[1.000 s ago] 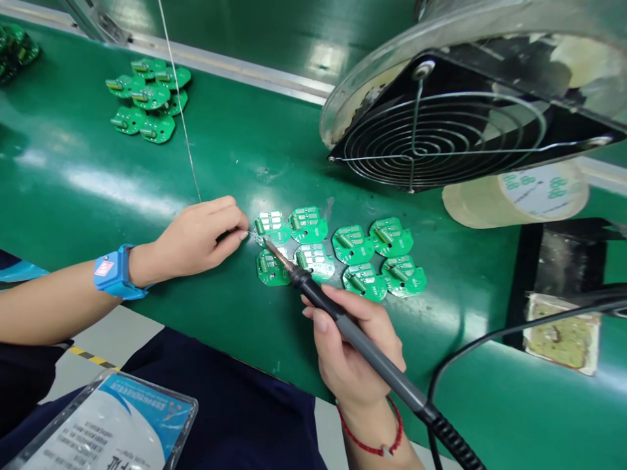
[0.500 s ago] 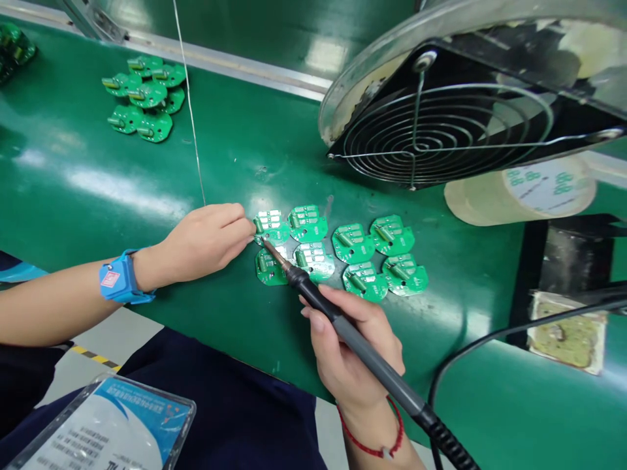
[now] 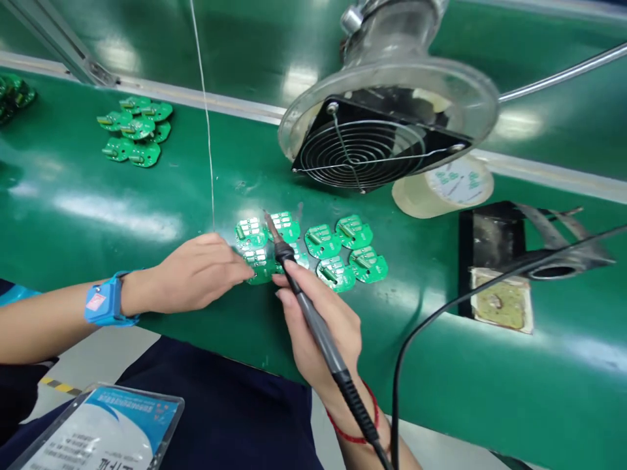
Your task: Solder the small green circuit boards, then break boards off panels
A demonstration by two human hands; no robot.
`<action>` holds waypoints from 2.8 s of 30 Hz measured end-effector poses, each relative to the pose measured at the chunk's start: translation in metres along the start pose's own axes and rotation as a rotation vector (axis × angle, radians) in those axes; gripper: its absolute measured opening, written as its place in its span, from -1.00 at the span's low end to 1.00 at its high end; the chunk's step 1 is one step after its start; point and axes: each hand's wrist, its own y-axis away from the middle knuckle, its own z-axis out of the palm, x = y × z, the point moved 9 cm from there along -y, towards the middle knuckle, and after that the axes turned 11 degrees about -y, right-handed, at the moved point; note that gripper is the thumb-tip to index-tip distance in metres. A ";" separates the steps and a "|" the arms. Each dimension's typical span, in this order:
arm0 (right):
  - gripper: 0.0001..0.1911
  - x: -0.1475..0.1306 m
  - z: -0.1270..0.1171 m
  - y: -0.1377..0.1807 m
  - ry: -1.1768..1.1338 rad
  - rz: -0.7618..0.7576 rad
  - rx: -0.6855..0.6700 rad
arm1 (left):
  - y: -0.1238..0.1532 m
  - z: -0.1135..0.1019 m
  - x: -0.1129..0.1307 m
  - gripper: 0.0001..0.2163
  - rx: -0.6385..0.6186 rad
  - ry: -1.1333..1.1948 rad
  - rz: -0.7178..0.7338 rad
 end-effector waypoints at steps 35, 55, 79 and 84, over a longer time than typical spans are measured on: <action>-0.80 0.023 -0.048 0.005 0.028 0.003 0.234 | -0.004 -0.004 -0.071 -0.86 0.012 -0.062 -0.569; -0.76 0.020 -0.048 0.004 0.033 -0.006 0.255 | -0.011 0.010 -0.056 -0.87 -0.035 -0.060 -0.472; -0.75 0.014 -0.052 0.003 0.009 -0.095 0.309 | -0.016 0.019 -0.051 -0.86 -0.070 -0.064 -0.409; -0.76 0.011 -0.056 0.002 0.010 -0.143 0.347 | -0.011 0.031 -0.037 -0.91 -0.326 0.151 -0.215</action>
